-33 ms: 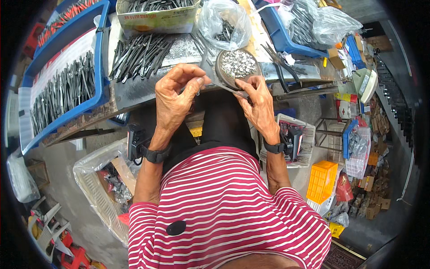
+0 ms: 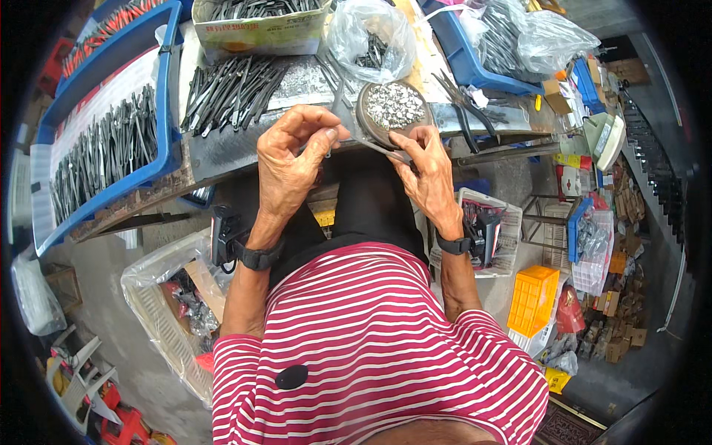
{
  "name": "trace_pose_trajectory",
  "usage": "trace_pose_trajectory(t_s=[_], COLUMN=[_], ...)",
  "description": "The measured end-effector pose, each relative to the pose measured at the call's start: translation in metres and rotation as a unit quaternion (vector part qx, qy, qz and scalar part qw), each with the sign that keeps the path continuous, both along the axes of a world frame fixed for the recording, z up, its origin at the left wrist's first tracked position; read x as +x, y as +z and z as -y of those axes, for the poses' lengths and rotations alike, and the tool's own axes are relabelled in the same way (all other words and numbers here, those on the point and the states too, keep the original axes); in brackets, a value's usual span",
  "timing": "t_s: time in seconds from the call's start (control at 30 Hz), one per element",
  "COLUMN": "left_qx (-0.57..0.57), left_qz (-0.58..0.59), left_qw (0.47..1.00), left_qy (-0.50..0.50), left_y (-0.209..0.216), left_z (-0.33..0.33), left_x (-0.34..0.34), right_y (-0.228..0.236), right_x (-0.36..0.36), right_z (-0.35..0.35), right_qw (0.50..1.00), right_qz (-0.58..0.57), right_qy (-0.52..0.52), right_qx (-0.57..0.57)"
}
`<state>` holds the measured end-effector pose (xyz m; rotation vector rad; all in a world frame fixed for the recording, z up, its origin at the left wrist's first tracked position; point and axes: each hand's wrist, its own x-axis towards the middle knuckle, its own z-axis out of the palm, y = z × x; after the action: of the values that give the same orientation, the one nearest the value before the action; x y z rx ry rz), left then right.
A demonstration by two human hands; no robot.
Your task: The person repeatedly picks a metal rod from a blue tray and a small metal piece from a round container, then joins them together by hand. The assembled fasteners are placed back into the blue tray. This cycle continues throughout the clip.
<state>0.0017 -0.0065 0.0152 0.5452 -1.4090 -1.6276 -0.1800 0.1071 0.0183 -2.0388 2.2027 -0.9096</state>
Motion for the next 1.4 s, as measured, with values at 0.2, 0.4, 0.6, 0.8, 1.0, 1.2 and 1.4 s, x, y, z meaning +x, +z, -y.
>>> trace_pose_trajectory(t_s=[0.2,0.4,0.6,0.8,1.0,1.2,1.4], left_qx=[0.055,0.116,0.132,0.143,0.132,0.136,0.133], left_qz=[-0.029,0.024,0.029,0.015,0.021,0.035,0.05], left_qw=[0.998,0.992,0.985,0.985,0.984,0.982,0.98], left_qy=[-0.007,-0.053,-0.103,-0.099,-0.12,-0.127,-0.137], left_y=[0.0,0.0,-0.009,-0.014,-0.015,-0.017,-0.02], left_z=[-0.005,-0.01,-0.014,-0.016,-0.017,-0.018,-0.019], left_x=[-0.003,-0.004,-0.01,-0.013,-0.014,-0.014,-0.016], right_y=[-0.004,-0.001,-0.001,-0.005,-0.009,-0.01,-0.008], right_x=[0.001,0.001,0.001,0.002,0.002,0.001,0.001], right_z=[-0.003,0.002,0.008,0.01,0.008,0.009,0.01], right_qw=[0.998,0.996,0.994,0.987,0.984,0.979,0.982], right_qz=[0.054,0.077,0.095,0.151,0.163,0.189,0.164], right_qy=[-0.017,-0.031,-0.03,-0.042,-0.054,-0.059,-0.085], right_qx=[-0.023,-0.042,-0.039,-0.048,-0.056,-0.055,-0.041])
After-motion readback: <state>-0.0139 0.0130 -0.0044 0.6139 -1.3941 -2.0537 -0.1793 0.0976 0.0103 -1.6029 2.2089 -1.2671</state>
